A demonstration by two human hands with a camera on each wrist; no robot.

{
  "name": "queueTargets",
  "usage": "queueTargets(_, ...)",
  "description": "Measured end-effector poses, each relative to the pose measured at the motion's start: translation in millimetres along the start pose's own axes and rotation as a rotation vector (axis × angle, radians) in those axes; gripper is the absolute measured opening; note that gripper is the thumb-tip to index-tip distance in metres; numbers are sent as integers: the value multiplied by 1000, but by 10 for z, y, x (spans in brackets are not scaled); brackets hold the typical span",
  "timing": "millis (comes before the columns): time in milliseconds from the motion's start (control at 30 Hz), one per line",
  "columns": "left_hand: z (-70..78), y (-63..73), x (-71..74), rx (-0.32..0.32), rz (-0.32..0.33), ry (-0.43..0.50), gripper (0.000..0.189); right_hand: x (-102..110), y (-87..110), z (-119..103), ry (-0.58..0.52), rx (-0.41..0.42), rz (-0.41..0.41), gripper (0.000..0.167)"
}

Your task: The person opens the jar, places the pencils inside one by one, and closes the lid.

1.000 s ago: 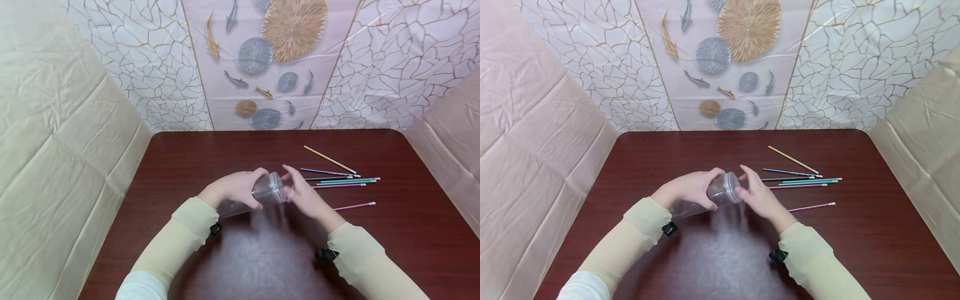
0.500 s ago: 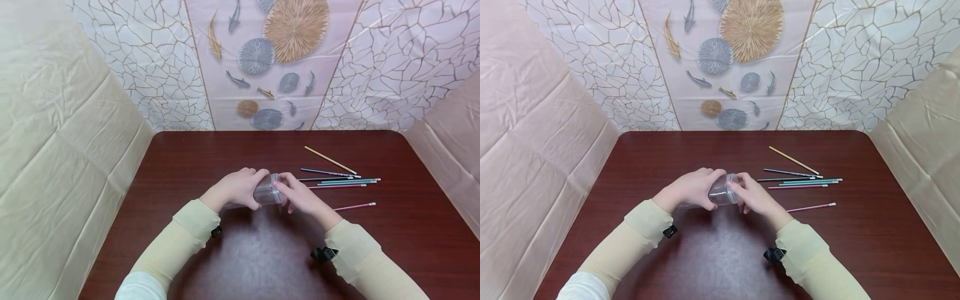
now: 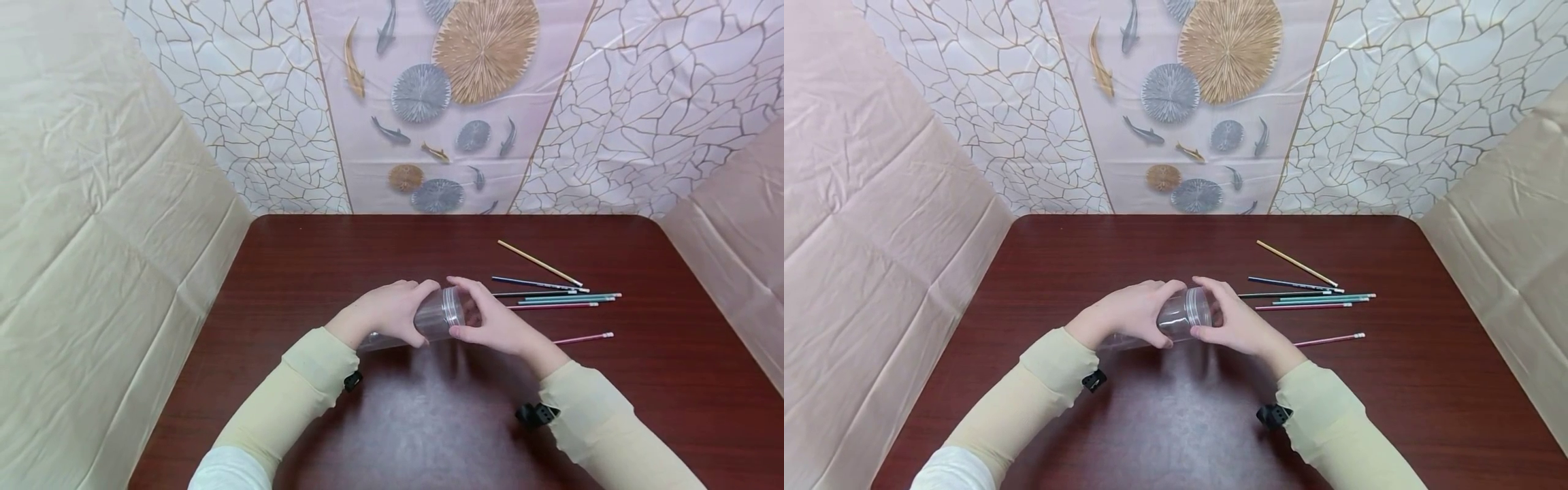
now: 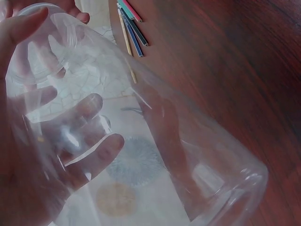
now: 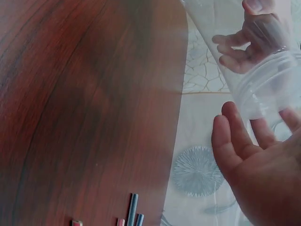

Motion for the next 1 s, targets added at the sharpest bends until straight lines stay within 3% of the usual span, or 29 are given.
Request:
queueTargets(100,6,5,2,6,5,3,86,29,24,47,-27,-54,31,72)
queueTargets(233,17,10,10,27,21,-22,87,38,48,112,-50,-213,66,58)
queueTargets(333,25,0,9,39,48,-69,88,-11,38,128,-68,-296,33,56)
queueTargets(433,32,-18,4,44,75,-101,87,-57,16,128,-101,-313,0,55)
queueTargets(567,26,-34,-17,48,76,-88,86,-63,-6,117,-137,-273,-1,51)
queueTargets(667,14,-42,-36,38,57,-50,86,-38,-12,82,-116,-197,4,53)
queueTargets(867,9,-50,-60,16,22,1,87,-6,18,15,-34,-39,-18,69)
queueTargets(1000,12,-47,-66,18,15,5,87,-1,37,17,-15,-8,-31,77)
Point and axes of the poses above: each hand's wrist, its own y-axis away from the middle knuckle, its own x-axis out of the back of the hand, z = x × y, the point moved 6 cm from there along -y, towards the middle knuckle, and after that the axes turned 13 degrees about -z, right-handed, at the moved point
